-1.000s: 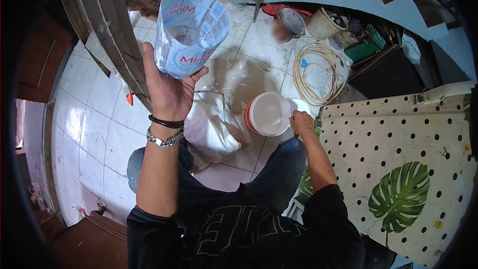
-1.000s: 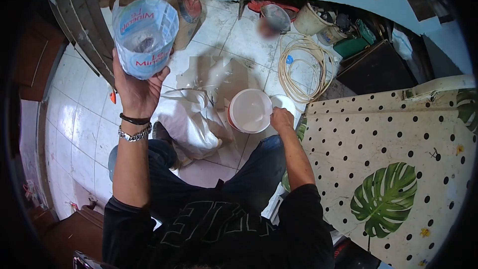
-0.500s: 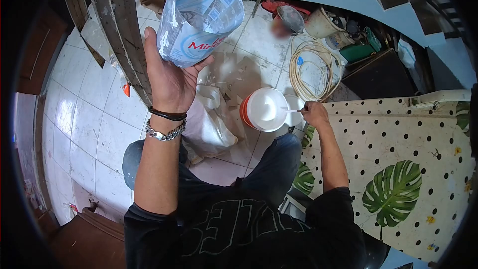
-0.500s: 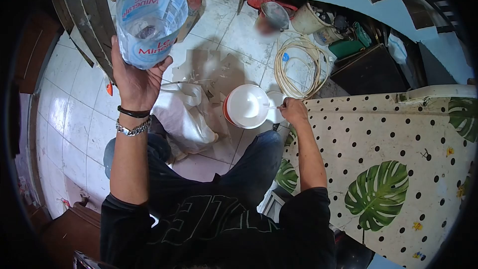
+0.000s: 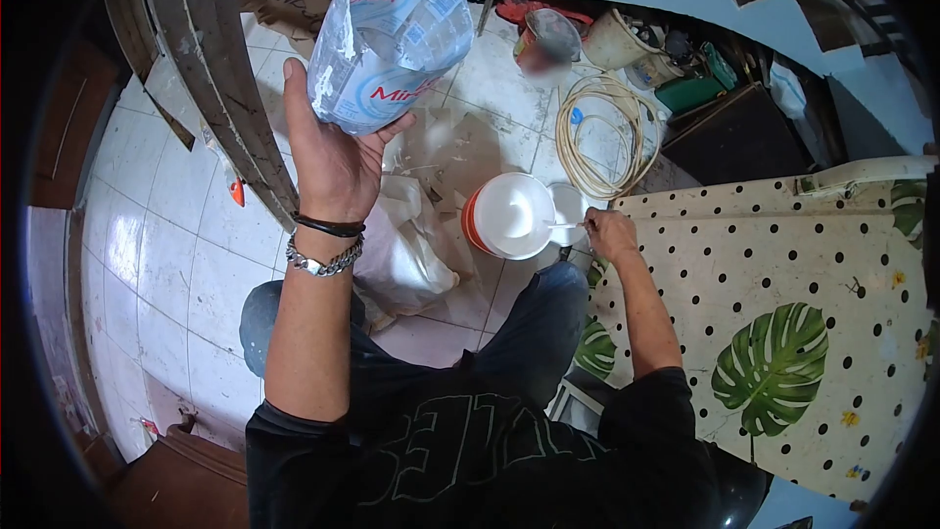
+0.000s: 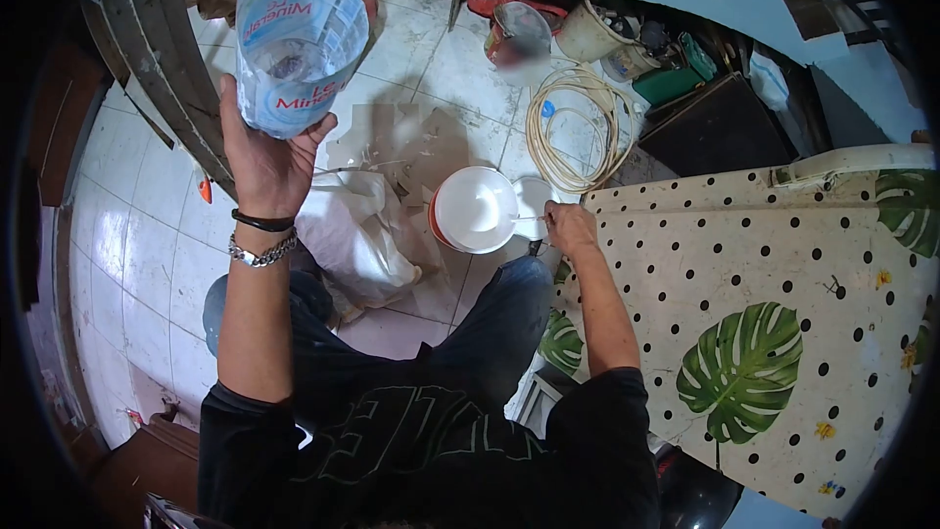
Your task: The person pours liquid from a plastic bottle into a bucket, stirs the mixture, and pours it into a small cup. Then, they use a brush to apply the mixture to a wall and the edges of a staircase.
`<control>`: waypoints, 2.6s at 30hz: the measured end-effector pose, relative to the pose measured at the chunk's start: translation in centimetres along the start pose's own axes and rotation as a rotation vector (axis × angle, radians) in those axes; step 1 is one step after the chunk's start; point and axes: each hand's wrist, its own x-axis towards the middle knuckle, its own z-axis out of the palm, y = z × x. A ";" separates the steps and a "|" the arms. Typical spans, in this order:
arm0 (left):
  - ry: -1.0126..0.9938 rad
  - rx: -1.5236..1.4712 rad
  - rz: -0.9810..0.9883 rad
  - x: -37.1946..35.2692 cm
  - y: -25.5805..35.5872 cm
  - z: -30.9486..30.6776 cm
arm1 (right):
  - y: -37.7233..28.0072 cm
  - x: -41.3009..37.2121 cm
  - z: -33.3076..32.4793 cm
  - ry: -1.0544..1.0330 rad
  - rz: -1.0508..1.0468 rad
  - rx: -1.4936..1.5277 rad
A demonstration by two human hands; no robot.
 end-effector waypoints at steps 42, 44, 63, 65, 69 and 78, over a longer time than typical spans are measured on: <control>0.004 0.023 0.016 -0.8 -0.3 -0.1 | 2.6 2.8 5.2 0.029 0.262 0.218; 0.003 0.030 0.013 -1.0 -0.3 -0.1 | 3.2 2.0 3.3 0.018 0.283 0.304; -0.008 0.035 -0.007 -0.8 -0.4 0.2 | 2.1 -2.0 1.1 0.122 0.071 0.283; -0.012 0.028 -0.011 -0.7 -0.4 0.1 | 1.9 -1.4 1.3 0.148 0.070 0.307; -0.006 0.027 -0.008 -0.6 -0.7 0.0 | -0.3 -0.3 3.8 0.100 0.009 0.242; -0.011 0.027 0.010 -0.8 -0.1 -0.3 | 3.5 -1.4 0.7 0.082 0.152 0.394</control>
